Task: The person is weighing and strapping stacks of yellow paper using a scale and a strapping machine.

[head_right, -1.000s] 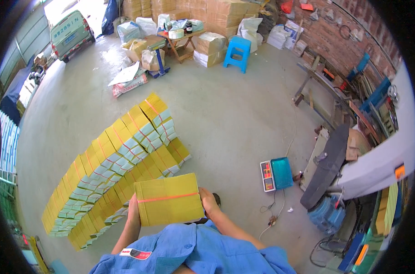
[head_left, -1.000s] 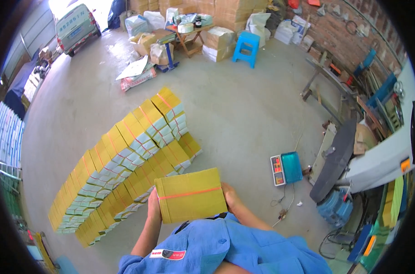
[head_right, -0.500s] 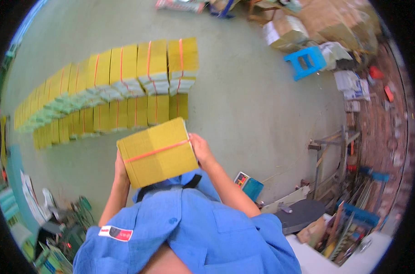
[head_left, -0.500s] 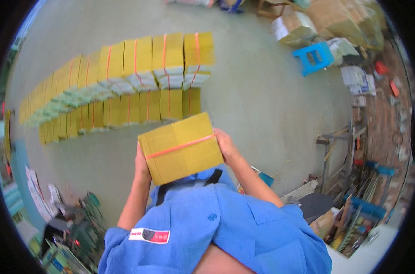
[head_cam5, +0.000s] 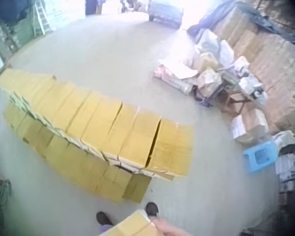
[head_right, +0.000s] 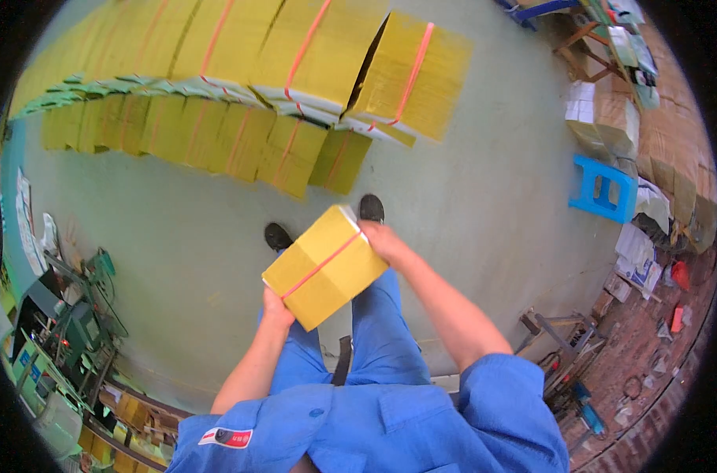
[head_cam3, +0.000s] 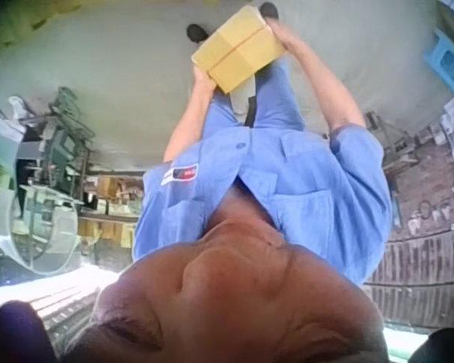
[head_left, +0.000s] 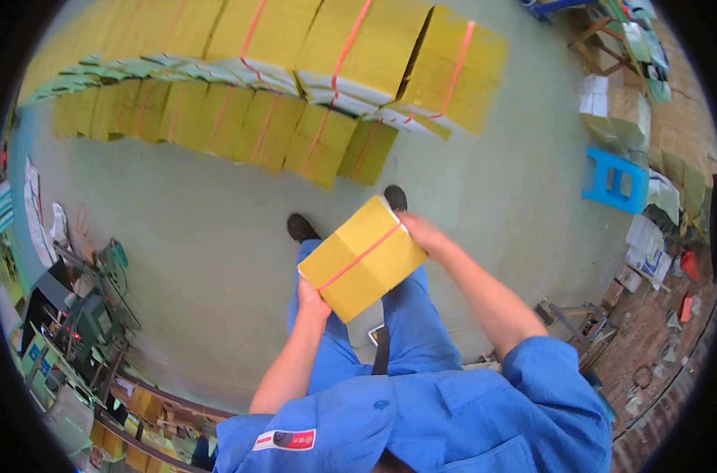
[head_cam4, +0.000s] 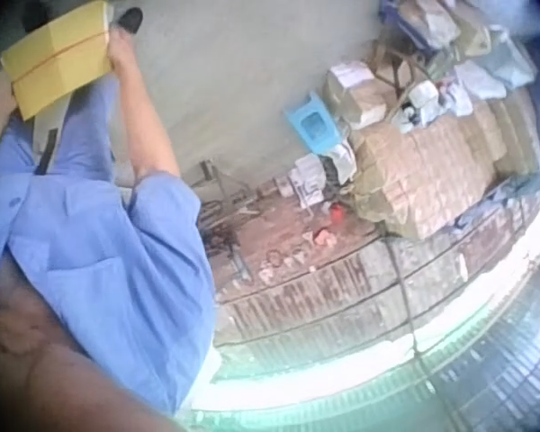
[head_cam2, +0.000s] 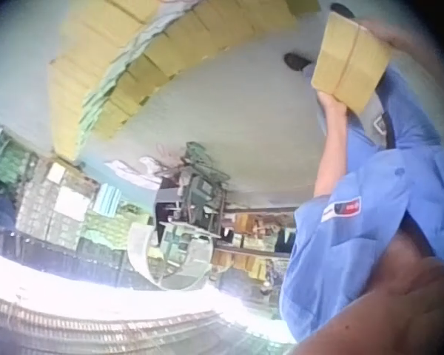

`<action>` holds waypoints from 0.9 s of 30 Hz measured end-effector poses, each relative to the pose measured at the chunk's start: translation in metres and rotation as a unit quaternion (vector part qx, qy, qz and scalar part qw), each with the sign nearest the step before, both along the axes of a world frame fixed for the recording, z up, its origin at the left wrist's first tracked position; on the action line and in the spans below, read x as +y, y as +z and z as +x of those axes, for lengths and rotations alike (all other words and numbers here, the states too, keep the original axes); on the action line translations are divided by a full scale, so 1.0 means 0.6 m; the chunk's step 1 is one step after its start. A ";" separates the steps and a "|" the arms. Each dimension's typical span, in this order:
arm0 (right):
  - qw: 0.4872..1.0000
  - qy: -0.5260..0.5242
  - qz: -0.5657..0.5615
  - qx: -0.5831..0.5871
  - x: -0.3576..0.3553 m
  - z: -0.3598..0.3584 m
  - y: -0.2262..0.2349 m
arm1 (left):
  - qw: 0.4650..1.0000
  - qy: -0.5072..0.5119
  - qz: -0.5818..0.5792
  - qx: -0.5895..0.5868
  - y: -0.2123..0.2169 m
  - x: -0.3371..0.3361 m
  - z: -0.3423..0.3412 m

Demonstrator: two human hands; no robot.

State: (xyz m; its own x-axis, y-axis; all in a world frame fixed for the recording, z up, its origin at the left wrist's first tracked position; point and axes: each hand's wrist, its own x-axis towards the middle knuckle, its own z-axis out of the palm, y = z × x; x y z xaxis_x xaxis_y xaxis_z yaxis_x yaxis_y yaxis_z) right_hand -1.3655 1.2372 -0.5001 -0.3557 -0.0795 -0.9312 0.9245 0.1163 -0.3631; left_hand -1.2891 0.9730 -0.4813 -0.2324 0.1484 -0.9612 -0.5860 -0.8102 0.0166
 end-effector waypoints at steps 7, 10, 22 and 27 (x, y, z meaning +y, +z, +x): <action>0.954 0.280 0.040 0.101 0.085 -0.170 -0.216 | 0.988 0.152 0.027 0.016 -0.244 0.136 -0.033; 0.941 0.304 0.014 0.147 0.114 -0.227 -0.297 | 0.983 0.178 0.002 -0.037 -0.309 0.177 -0.082; 0.944 -0.072 0.149 0.285 0.088 -0.190 -0.379 | 0.994 0.099 -0.037 -0.032 -0.436 0.164 -0.144; 0.962 -0.222 0.155 0.044 0.106 -0.117 -0.379 | 0.984 0.105 -0.098 -0.104 -0.443 0.105 -0.169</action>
